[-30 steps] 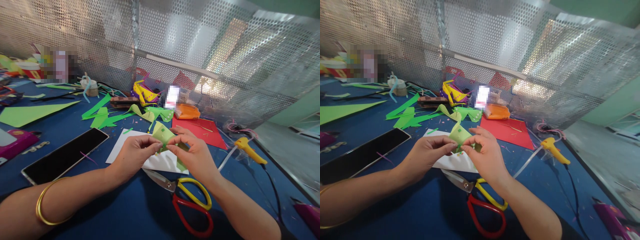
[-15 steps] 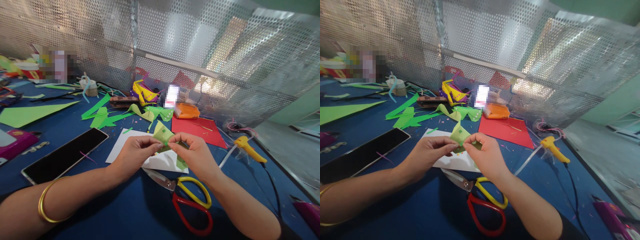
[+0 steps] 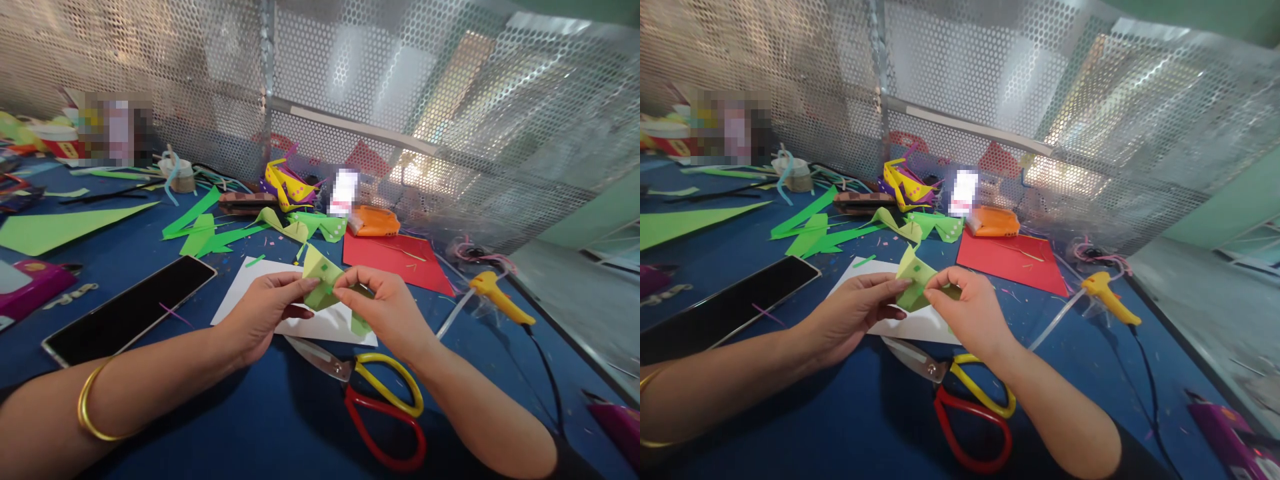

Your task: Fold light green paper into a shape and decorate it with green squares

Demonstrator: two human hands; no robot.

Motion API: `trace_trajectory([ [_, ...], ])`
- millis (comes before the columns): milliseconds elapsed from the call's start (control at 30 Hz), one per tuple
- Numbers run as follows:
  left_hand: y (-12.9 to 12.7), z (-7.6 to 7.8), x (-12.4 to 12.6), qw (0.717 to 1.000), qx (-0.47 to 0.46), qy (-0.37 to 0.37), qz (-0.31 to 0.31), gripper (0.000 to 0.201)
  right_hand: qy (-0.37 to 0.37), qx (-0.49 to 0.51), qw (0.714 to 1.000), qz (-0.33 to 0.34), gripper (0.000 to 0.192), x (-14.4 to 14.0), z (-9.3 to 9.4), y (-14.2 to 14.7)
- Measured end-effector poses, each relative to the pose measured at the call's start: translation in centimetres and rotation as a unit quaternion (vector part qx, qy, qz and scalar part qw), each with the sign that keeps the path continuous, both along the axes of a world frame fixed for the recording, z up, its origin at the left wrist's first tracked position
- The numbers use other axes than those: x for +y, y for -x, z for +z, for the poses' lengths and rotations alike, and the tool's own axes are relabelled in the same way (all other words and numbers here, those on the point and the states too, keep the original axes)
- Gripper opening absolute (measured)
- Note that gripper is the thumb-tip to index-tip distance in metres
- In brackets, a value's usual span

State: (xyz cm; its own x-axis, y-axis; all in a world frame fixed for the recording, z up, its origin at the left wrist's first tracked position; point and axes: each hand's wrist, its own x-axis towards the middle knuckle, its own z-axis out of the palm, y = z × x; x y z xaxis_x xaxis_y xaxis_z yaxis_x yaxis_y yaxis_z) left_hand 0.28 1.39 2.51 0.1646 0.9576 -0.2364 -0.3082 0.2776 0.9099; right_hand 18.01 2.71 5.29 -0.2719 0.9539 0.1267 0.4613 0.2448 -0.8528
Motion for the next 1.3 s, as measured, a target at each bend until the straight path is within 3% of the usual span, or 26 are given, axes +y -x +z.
trace_trajectory([
  [167, -0.2, 0.1, -0.2, 1.0, -0.005, 0.007, 0.018, 0.026, -0.142, 0.018, 0.99, -0.002, 0.006, 0.0, -0.7, 0.3],
  [267, -0.4, 0.2, -0.3, 1.0, -0.005, 0.012, 0.015, 0.026, -0.171, 0.013, 0.985, -0.013, 0.007, 0.0, -1.3, 0.5],
  [767, -0.3, 0.1, -0.5, 1.0, 0.003, 0.016, 0.003, 0.026, -0.212, -0.011, 0.977, -0.03, 0.007, -0.1, -1.9, 0.7],
  [1300, -0.5, 0.3, -0.4, 1.0, 0.01, 0.019, 0.01, 0.023, -0.19, -0.028, 0.981, -0.038, 0.005, -0.4, -1.9, 0.9],
])
